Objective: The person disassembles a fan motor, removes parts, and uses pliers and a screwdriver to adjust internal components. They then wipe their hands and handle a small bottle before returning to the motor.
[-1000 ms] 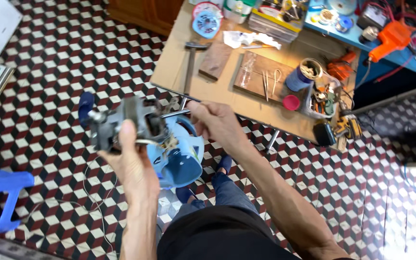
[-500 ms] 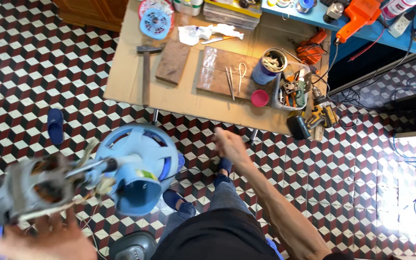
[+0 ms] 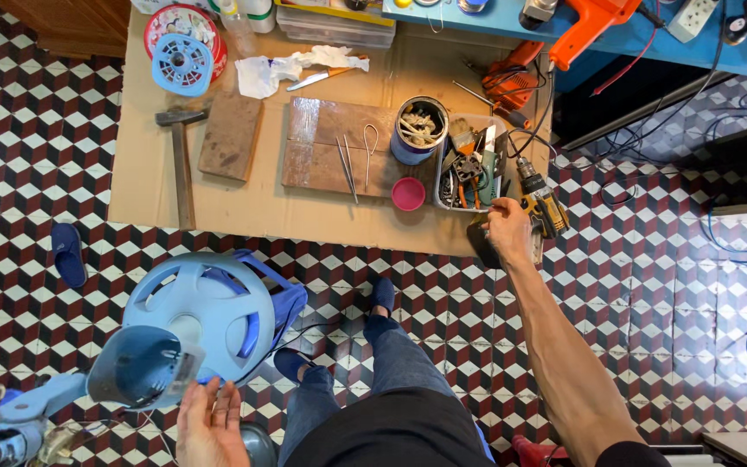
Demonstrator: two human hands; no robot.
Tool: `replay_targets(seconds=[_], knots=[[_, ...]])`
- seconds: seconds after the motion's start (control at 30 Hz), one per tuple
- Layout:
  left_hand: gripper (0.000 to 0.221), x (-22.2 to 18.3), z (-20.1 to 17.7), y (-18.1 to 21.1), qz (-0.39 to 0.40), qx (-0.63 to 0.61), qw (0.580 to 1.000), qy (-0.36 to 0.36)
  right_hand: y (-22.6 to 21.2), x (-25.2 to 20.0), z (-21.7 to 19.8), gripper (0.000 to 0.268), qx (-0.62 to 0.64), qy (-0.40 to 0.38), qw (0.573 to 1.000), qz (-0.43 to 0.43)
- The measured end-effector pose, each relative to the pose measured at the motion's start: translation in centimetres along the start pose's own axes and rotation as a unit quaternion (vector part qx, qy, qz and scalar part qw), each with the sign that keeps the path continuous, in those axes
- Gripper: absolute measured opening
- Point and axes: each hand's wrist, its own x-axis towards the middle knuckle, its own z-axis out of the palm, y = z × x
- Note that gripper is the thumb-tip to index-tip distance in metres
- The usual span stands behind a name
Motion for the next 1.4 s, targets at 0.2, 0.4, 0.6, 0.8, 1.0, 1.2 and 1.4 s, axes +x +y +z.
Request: replay_targets(seconds=[0.2, 0.4, 0.6, 0.8, 1.0, 1.2, 1.4], knots=[[0.051, -2.1, 4.5, 1.6, 0.003, -0.02, 0.999, -0.03, 1.2, 2.7, 0.3, 0.035, 0.063, -0.001, 0.996, 0.061], [0.051, -4.8, 10.4, 1.7, -0.013, -0.019, 0.993, -0.113, -0.3, 2.1, -0.5, 0.034, 0.061, -0.001, 0.997, 0.05], [0.054, -8.2, 14.9, 2.6, -0.068, 0.035, 0.99, -0.115, -1.8, 2.7, 1.2, 0.028, -0.212, -0.017, 0.976, -0.044], [0.056, -9.0, 14.8, 3.0, -0.065, 0.051, 0.99, -0.116, -1.5, 6.0, 5.6, 0.03, -0.414, -0.074, 0.903, -0.09], [0.054, -8.5, 12.7, 1.8, -0.073, 0.04, 0.992, -0.099, -1.8, 7.5, 7.2, 0.027, -0.399, -0.07, 0.912, -0.054], [0.052, -8.5, 12.9, 1.2, -0.088, 0.045, 0.99, -0.103, -5.9, 6.4, 1.7, 0.025, -0.268, -0.1, 0.958, -0.006], [0.054, -9.8, 16.1, 0.7, -0.085, 0.12, 0.974, -0.17, -12.5, 2.4, -6.9, 0.032, -0.045, -0.23, 0.969, 0.074]])
